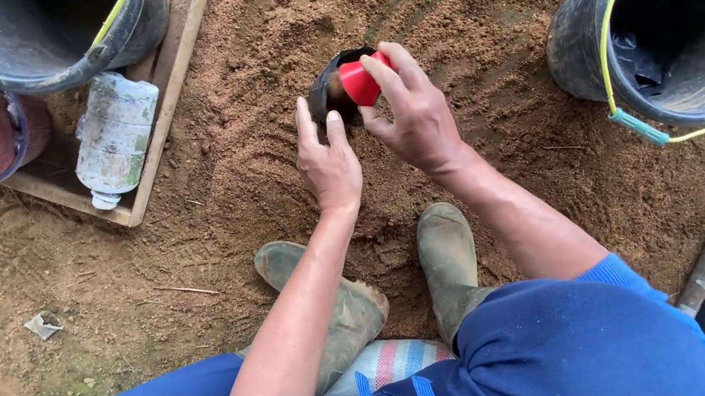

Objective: The person sits on the ground and fills a black planting pouch with soil using their hands. They then place the filled pouch into a bucket and repeat the process with another pouch.

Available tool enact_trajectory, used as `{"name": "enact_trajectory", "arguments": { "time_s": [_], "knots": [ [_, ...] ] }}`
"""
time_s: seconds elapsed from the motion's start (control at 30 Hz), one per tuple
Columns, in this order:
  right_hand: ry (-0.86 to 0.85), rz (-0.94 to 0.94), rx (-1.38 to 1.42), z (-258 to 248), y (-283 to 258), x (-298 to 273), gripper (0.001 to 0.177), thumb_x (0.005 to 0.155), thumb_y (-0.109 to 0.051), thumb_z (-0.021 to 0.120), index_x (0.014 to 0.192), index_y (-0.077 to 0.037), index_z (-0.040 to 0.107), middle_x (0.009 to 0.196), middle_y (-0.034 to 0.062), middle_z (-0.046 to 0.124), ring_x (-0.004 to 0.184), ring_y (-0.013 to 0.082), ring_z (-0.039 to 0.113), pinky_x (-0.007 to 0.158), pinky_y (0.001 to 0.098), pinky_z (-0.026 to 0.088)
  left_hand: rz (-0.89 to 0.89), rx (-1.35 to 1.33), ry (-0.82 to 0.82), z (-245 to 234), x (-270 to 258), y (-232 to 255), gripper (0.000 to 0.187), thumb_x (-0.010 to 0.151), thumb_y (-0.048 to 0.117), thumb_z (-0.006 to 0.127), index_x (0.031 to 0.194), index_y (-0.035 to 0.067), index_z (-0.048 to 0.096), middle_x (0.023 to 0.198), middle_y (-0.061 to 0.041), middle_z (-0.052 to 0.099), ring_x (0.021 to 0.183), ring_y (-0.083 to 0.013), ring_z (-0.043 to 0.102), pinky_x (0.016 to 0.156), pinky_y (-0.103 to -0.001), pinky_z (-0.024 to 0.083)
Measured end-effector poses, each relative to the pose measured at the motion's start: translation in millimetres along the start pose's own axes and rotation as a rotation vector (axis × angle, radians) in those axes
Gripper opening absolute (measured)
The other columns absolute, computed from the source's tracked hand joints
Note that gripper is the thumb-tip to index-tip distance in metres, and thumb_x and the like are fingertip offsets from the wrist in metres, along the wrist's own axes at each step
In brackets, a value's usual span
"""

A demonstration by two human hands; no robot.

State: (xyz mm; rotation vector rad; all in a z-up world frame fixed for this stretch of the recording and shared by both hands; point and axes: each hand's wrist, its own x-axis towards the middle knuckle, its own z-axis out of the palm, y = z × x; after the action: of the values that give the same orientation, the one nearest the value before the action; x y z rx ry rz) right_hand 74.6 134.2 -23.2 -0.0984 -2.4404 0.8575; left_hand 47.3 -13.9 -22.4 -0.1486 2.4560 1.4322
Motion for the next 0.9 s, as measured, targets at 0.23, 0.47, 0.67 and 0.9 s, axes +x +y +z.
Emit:
{"name": "enact_trajectory", "arguments": {
  "time_s": [0.23,0.47,0.67,0.9],
  "knots": [
    [-0.105,0.376,-0.099,-18,75,-18,0.051,0.098,-0.008,0.076,0.140,0.006,0.051,0.141,0.0267,0.051,0.131,0.0379,0.055,0.119,0.0485,0.044,-0.176,-0.030,0.007,-39,1,15,0.061,0.100,0.028,0.045,0.154,0.003,0.031,0.166,-0.014,0.028,0.152,-0.0262,0.028,0.124,-0.047,0.025],
    [-0.209,0.295,-0.252,11,110,-42,0.029,0.088,0.009,0.074,0.113,0.003,0.062,0.113,0.0158,0.055,0.085,0.0211,0.060,0.085,0.0280,0.061,-0.473,0.300,-0.271,-40,-13,-76,0.072,0.103,0.047,0.024,0.164,0.014,0.005,0.173,-0.010,-0.005,0.158,-0.0289,-0.006,0.126,-0.054,0.006],
    [-0.153,0.011,-0.493,62,82,-96,0.047,0.064,-0.014,0.073,0.109,-0.016,0.061,0.102,0.0047,0.050,0.078,0.0250,0.065,0.061,0.0322,0.060,-0.281,0.132,-0.410,-3,-40,-102,0.069,0.110,0.037,0.032,0.163,-0.003,0.013,0.168,-0.032,0.006,0.156,-0.0478,0.003,0.126,-0.056,0.004],
    [-0.382,0.199,-0.174,68,9,-155,0.055,0.074,-0.022,0.073,0.125,-0.012,0.058,0.111,0.0147,0.052,0.079,0.0409,0.069,0.066,0.0473,0.062,-0.354,-0.085,-0.430,19,-66,-94,0.067,0.111,0.043,0.029,0.163,0.002,0.019,0.167,-0.030,0.016,0.157,-0.0396,0.013,0.129,-0.049,0.011]
  ]
}}
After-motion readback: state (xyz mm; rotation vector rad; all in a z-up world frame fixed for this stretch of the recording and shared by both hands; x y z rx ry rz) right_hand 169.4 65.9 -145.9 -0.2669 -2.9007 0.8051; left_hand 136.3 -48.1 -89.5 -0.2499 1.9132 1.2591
